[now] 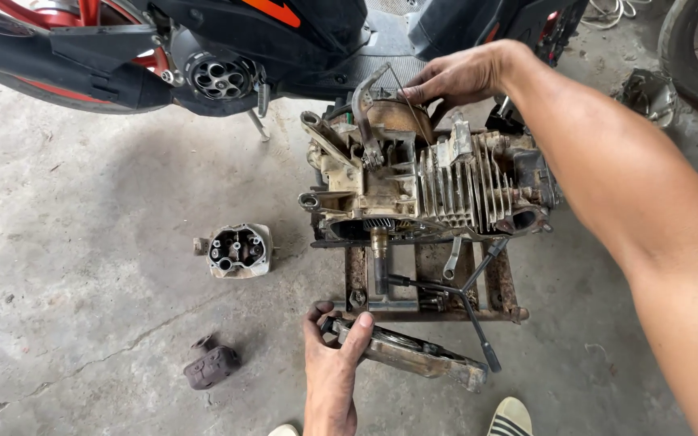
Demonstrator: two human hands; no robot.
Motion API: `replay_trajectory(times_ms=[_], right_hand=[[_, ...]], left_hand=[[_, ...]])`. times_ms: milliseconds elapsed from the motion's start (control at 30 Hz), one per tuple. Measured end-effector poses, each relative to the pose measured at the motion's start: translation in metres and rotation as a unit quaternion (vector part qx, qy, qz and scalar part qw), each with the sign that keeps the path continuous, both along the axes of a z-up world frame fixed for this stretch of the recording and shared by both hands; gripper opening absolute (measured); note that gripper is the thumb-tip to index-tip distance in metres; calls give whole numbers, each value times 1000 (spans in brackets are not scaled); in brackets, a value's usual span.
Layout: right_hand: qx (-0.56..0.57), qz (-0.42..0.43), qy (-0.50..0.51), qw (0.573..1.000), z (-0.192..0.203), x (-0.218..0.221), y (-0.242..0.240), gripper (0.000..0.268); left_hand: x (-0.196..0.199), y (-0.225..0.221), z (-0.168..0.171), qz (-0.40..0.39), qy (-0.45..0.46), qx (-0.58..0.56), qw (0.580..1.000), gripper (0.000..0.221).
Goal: Disassembling a motorcycle engine by removing the crankcase cover and loosening bolts with a socket wrench
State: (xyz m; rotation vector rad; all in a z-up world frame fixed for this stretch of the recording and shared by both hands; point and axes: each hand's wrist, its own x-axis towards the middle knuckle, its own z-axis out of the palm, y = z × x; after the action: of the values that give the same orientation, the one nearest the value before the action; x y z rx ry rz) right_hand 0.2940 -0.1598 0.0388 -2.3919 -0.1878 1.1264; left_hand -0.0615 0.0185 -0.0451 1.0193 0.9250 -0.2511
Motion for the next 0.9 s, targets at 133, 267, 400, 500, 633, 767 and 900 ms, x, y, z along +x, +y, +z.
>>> replay_trajectory(times_ms=[133,267,400,500,633,767,900], right_hand=[[83,3,-10,997,-24,11,-4,53],[-39,67,-45,996,-5,8,15,52],[-171,141,-209,952,3,13,50,79],[-144,113,-157,970,-4,29,28,57],[6,36,-108,993,2,17,20,42],[36,6,-32,999,8,16,0,41],[62,-10,50,997,22,-5,1,54]], left_hand=[[-2,2,-1,0,1,0,1000,91],[1,3,-1,0,11,3,1000,91],[1,2,-1,4,18,3,1000,92],[1,1,-1,3,7,0,1000,93],[2,1,-5,-13,13,16,1000,86],[1,3,1,-14,12,6,1000,86],[1,3,-8,-33,23,38,998,89]])
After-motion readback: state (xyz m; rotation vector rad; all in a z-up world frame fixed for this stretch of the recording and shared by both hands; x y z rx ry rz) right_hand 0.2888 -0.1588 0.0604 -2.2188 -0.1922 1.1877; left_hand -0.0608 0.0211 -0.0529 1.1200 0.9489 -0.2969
